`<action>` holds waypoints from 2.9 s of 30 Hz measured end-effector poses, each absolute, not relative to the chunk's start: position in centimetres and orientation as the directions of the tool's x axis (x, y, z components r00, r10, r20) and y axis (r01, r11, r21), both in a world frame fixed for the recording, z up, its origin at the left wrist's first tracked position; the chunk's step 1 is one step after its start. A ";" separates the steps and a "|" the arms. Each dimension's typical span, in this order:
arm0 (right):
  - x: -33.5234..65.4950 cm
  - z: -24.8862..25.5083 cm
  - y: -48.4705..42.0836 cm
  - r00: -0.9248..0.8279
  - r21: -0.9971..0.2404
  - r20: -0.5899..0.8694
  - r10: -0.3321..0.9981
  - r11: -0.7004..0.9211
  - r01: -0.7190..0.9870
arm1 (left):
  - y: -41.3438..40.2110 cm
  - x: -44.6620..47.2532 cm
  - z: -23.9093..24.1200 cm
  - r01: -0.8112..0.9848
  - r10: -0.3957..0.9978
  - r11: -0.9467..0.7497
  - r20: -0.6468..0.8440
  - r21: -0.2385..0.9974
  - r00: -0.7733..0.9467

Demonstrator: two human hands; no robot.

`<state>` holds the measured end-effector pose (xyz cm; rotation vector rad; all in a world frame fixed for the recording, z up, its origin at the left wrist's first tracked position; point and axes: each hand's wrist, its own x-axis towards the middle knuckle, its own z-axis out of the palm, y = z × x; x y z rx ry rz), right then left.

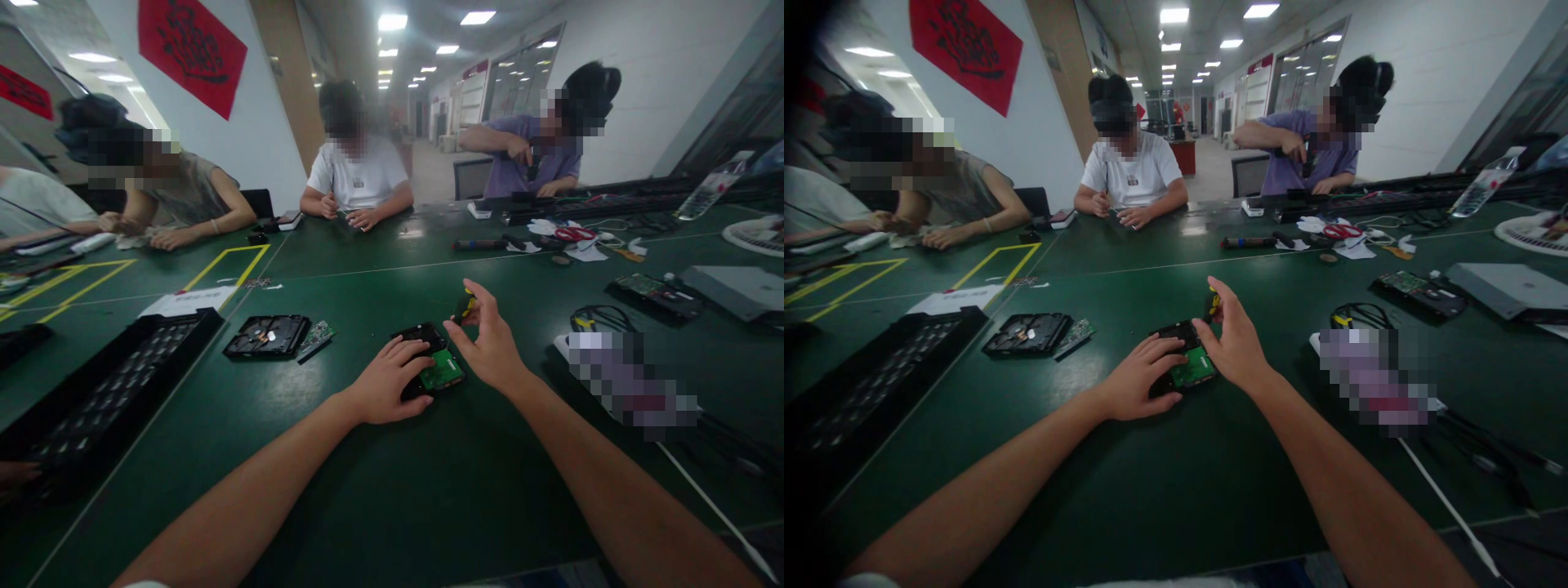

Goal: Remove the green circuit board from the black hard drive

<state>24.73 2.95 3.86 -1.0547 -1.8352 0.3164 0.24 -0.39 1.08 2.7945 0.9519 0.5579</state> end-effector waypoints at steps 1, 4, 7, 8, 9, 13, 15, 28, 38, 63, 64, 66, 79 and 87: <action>24.8 3.9 3.0 -0.167 -0.599 0.613 0.772 0.592 0.539 | -0.4 0.2 1.1 0.561 0.611 -0.791 0.303 0.244 0.731; 24.9 4.0 3.0 -0.169 -0.577 0.615 0.770 0.586 0.569 | -0.4 0.2 1.0 0.560 0.612 -0.791 0.302 0.246 0.731; 24.9 4.1 2.9 -0.181 -0.580 0.615 0.768 0.596 0.556 | -0.3 0.2 1.0 0.560 0.612 -0.791 0.298 0.247 0.732; 24.8 4.1 2.9 -0.186 -0.584 0.614 0.767 0.600 0.547 | -0.3 0.2 1.0 0.560 0.612 -0.791 0.298 0.247 0.733; 24.8 4.1 2.9 -0.190 -0.588 0.612 0.768 0.603 0.540 | -0.3 0.2 1.0 0.560 0.612 -0.791 0.299 0.247 0.732; 24.7 4.0 2.8 -0.198 -0.603 0.602 0.774 0.603 0.522 | -0.4 0.3 1.1 0.559 0.613 -0.790 0.301 0.252 0.731; 24.7 4.0 2.9 -0.192 -0.607 0.606 0.772 0.604 0.515 | -0.4 0.3 1.1 0.560 0.613 -0.790 0.301 0.249 0.730; 24.8 4.1 2.9 -0.177 -0.583 0.622 0.763 0.602 0.546 | -0.3 0.2 1.1 0.557 0.609 -0.793 0.307 0.246 0.731; 25.0 4.4 3.0 -0.188 -0.587 0.610 0.770 0.598 0.546 | -0.3 0.2 0.9 0.563 0.613 -0.790 0.304 0.242 0.729; 24.9 4.0 3.1 -0.121 -0.610 0.610 0.783 0.562 0.559 | -0.3 0.2 0.9 0.565 0.611 -0.792 0.301 0.233 0.732; 24.9 4.1 3.1 -0.119 -0.602 0.617 0.778 0.564 0.565 | -0.3 0.2 0.9 0.564 0.611 -0.792 0.301 0.234 0.733; 25.0 4.1 3.2 -0.119 -0.580 0.633 0.765 0.570 0.581 | -0.3 0.2 0.9 0.563 0.611 -0.792 0.299 0.237 0.733; 24.9 4.0 3.1 -0.144 -0.582 0.623 0.769 0.578 0.573 | -0.3 0.1 0.8 0.562 0.610 -0.793 0.302 0.236 0.733; 24.8 4.2 2.9 -0.149 -0.568 0.621 0.770 0.572 0.592 | -0.3 0.1 0.9 0.563 0.609 -0.793 0.303 0.233 0.733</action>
